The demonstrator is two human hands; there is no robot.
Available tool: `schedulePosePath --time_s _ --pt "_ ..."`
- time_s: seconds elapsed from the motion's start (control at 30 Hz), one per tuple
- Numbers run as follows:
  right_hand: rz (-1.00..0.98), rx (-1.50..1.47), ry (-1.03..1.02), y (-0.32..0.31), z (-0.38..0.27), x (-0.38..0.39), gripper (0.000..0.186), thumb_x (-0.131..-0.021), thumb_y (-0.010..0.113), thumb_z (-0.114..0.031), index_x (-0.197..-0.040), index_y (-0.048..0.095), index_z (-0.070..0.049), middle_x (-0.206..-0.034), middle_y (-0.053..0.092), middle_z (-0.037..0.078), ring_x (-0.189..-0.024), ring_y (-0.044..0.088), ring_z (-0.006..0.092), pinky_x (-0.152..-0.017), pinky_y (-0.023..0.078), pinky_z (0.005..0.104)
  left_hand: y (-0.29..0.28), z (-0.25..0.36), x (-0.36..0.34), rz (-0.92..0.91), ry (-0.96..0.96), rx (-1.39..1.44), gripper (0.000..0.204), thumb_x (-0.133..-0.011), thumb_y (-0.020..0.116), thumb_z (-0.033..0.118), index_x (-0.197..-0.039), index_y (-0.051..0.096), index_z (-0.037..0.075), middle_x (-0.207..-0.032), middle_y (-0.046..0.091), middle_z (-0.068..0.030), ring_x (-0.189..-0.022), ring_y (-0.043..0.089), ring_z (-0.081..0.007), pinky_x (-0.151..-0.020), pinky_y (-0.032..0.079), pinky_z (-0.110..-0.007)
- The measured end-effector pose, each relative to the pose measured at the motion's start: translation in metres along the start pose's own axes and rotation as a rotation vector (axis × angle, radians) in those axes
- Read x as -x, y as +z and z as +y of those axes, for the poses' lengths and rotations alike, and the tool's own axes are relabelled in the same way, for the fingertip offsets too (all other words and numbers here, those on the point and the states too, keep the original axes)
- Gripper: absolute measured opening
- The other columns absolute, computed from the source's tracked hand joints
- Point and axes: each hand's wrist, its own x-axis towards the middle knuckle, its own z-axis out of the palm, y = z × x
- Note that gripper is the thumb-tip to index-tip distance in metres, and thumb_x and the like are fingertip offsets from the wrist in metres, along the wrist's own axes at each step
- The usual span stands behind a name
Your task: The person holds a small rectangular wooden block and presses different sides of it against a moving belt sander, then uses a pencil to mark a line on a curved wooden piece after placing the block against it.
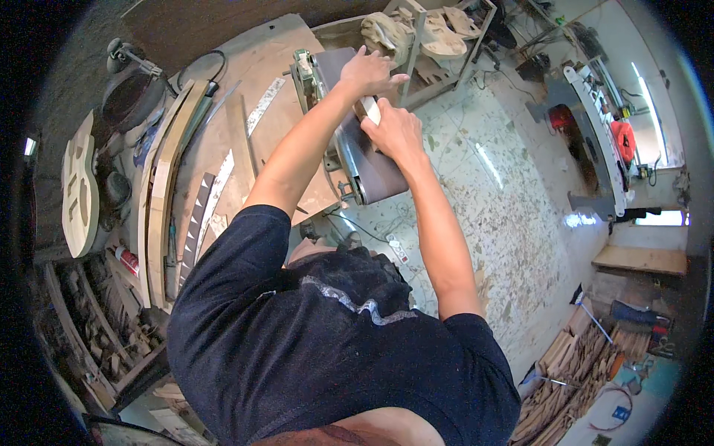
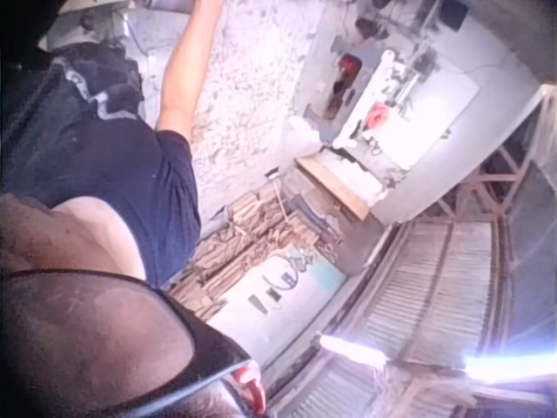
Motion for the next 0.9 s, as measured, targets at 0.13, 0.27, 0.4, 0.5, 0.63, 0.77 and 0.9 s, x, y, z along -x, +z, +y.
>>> schedulePosePath --time_s 0.13,0.27,0.4,0.5,0.63,0.77,0.9 --pt "-0.004 0.005 0.012 0.0 0.003 -0.001 0.037 -0.083 0.06 -0.039 -0.096 0.059 -0.004 -0.083 0.069 0.027 -0.083 0.068 0.0467 -0.076 0.052 0.056 0.007 0.001 -0.002 0.07 0.056 -0.015 0.069 -0.099 0.034 0.065 -0.129 0.064 0.01 -0.131 0.063 -0.0093 -0.129 0.052 -0.0265 -0.116 0.031 -0.05" --pt "-0.001 -0.022 0.002 -0.001 0.003 -0.002 0.039 -0.084 0.058 -0.042 -0.095 0.057 -0.004 -0.084 0.068 0.029 -0.083 0.065 0.0484 -0.074 0.049 0.0562 0.016 -0.007 -0.007 0.163 0.151 -0.053 0.058 -0.099 0.043 0.057 -0.113 0.072 0.009 -0.119 0.069 -0.0096 -0.124 0.056 -0.0253 -0.111 0.037 -0.045" --pt "0.0 -0.003 -0.004 0.0 0.002 -0.003 0.038 -0.084 0.06 -0.041 -0.096 0.058 -0.005 -0.083 0.068 0.028 -0.083 0.066 0.0477 -0.074 0.05 0.0565 0.016 -0.009 -0.007 0.229 0.234 -0.049 0.055 -0.098 0.046 0.054 -0.107 0.074 0.007 -0.107 0.072 -0.0116 -0.114 0.062 -0.0274 -0.104 0.042 -0.041" --pt "0.002 0.005 0.003 0.002 0.008 -0.001 0.037 -0.084 0.061 -0.04 -0.096 0.059 -0.005 -0.083 0.069 0.027 -0.083 0.067 0.0471 -0.075 0.051 0.0567 0.001 0.004 0.004 0.176 0.192 0.181 0.06 -0.097 0.047 0.058 -0.105 0.073 0.005 -0.1 0.073 -0.0146 -0.106 0.065 -0.0306 -0.101 0.045 -0.04" --pt "0.0 -0.022 -0.01 0.001 0.008 0.0 0.036 -0.083 0.061 -0.039 -0.096 0.059 -0.006 -0.083 0.069 0.026 -0.083 0.067 0.0472 -0.075 0.051 0.0571 -0.01 0.006 0.01 0.001 0.125 0.185 0.067 -0.093 0.047 0.066 -0.105 0.073 0.005 -0.1 0.072 -0.0177 -0.101 0.067 -0.0333 -0.1 0.046 -0.045" --pt "0.01 -0.033 -0.017 0.002 0.005 -0.002 0.036 -0.083 0.061 -0.039 -0.096 0.059 -0.006 -0.082 0.069 0.026 -0.082 0.067 0.0473 -0.074 0.051 0.057 0.012 -0.002 0.001 0.096 0.21 0.055 0.065 -0.092 0.05 0.066 -0.105 0.073 0.006 -0.1 0.072 -0.0186 -0.098 0.069 -0.0336 -0.103 0.044 -0.047" --pt "0.022 -0.031 -0.023 0.002 0.006 -0.002 0.035 -0.083 0.061 -0.037 -0.096 0.058 -0.005 -0.083 0.069 0.026 -0.083 0.067 0.0472 -0.074 0.051 0.0568 0.013 0.0 -0.001 0.072 0.203 0.03 0.056 -0.091 0.056 0.059 -0.103 0.073 0.007 -0.099 0.073 -0.0164 -0.1 0.069 -0.0322 -0.104 0.044 -0.046"
